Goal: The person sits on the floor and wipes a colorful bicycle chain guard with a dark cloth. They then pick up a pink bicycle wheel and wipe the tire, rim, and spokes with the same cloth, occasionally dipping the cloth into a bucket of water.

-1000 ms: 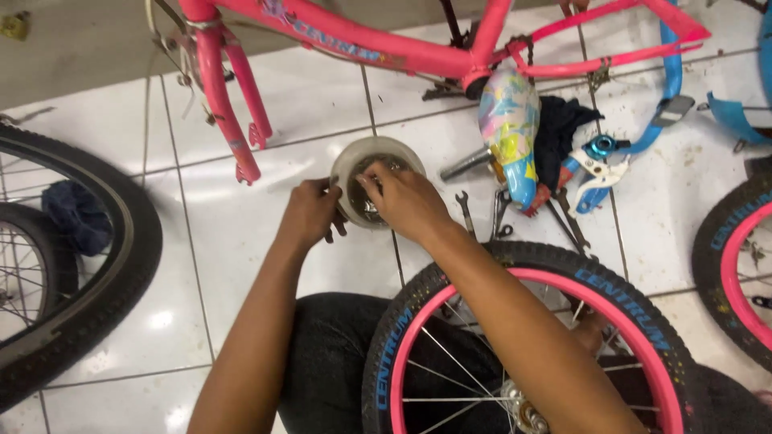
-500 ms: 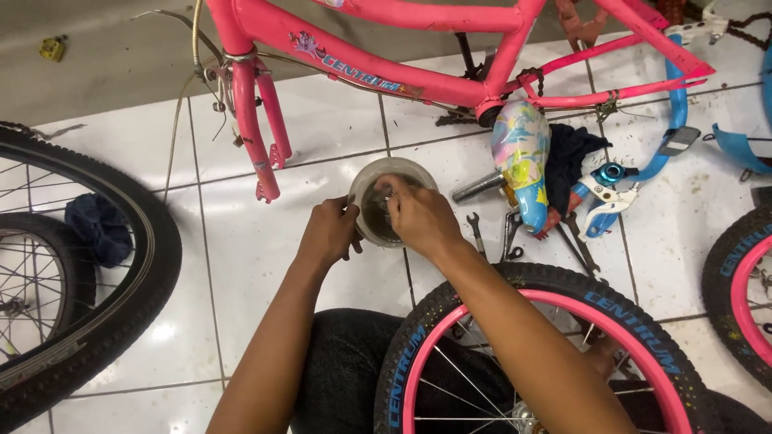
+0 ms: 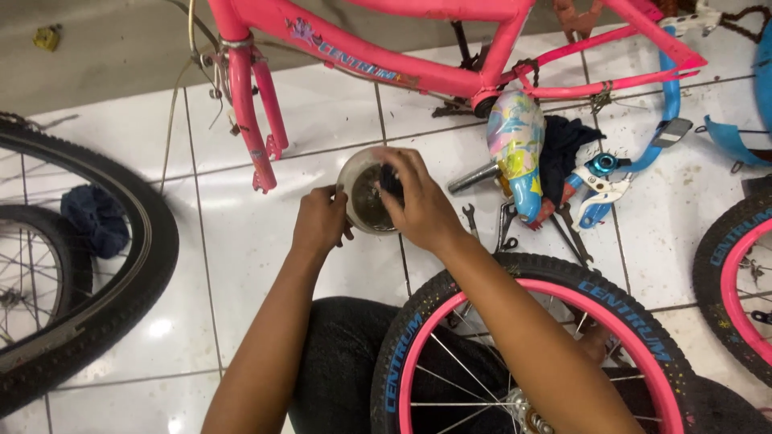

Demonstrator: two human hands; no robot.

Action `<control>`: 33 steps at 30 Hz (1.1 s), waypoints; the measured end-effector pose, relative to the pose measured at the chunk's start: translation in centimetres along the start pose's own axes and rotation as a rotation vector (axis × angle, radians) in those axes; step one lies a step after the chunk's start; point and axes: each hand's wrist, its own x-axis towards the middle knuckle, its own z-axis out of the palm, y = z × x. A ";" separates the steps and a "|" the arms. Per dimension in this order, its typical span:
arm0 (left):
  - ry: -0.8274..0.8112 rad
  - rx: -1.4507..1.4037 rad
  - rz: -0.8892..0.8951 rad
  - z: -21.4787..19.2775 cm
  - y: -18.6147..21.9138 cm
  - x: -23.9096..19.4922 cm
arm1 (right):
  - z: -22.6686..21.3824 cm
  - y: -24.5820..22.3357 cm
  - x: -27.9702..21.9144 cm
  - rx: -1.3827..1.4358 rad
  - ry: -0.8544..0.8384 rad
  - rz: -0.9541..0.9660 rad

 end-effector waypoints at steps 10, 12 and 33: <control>0.072 0.531 -0.060 -1.8 3.4 -7.5 | -1.5 0.7 -0.3 0.275 0.158 0.257; -0.101 0.323 -0.059 -1.6 5.8 -12.0 | -1.5 1.6 -0.5 0.303 0.201 0.244; -0.192 -0.060 0.306 7.8 4.9 -12.6 | -18.9 -7.3 -14.2 0.333 -0.012 0.519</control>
